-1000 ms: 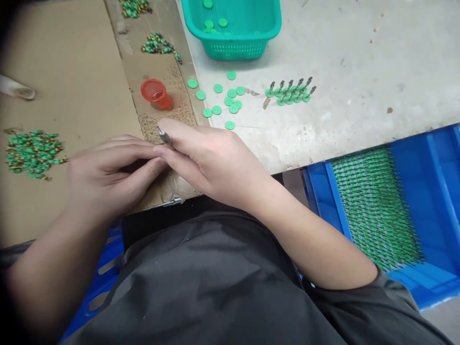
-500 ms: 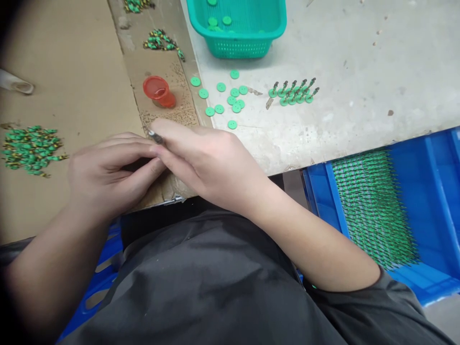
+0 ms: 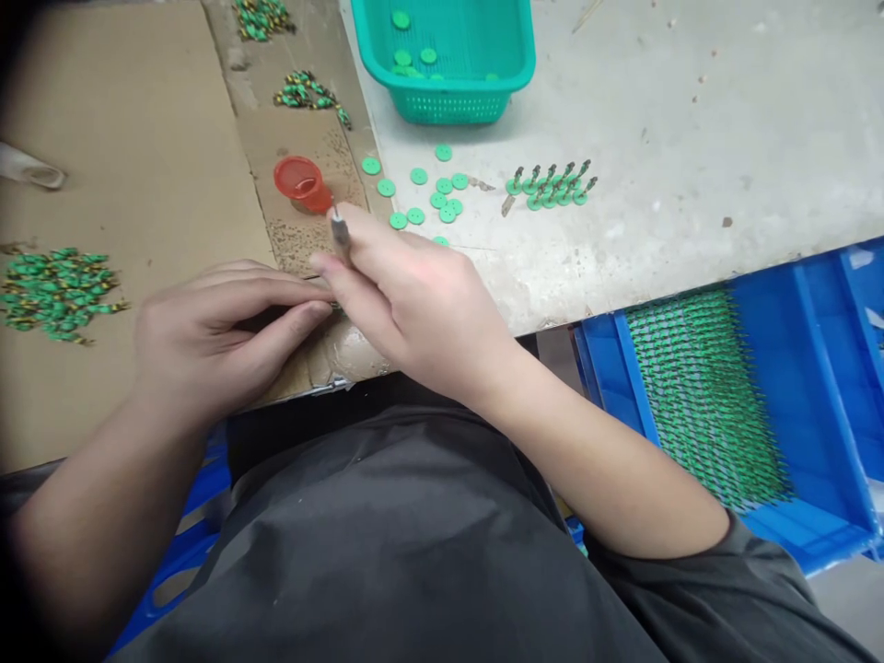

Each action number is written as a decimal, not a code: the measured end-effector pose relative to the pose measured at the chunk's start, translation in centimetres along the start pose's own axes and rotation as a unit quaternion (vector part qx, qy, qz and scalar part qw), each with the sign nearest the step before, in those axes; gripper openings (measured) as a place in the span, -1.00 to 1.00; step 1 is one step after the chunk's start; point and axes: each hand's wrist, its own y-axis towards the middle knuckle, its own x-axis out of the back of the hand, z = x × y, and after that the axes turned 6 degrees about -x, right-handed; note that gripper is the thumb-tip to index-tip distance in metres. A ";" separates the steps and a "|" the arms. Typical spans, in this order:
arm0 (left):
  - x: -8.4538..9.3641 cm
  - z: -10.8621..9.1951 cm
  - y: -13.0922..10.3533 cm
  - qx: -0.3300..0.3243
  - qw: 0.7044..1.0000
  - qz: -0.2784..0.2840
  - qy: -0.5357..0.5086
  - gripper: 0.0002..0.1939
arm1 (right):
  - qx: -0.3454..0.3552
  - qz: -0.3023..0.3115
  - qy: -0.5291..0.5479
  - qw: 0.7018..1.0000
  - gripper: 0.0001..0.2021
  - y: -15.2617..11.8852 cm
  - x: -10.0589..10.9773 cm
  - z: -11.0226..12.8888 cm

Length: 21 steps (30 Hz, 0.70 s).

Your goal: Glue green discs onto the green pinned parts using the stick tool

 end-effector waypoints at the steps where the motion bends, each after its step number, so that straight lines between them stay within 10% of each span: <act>1: 0.0 0.0 0.0 -0.002 1.000 0.000 -0.001 -0.92 | 0.001 0.001 -0.001 1.000 -0.82 0.1 0.2 -0.1; 21: -0.1 -0.3 -0.1 0.041 0.999 -0.013 -0.003 -0.92 | 0.021 0.077 0.009 0.997 -0.75 1.8 -1.6 -1.8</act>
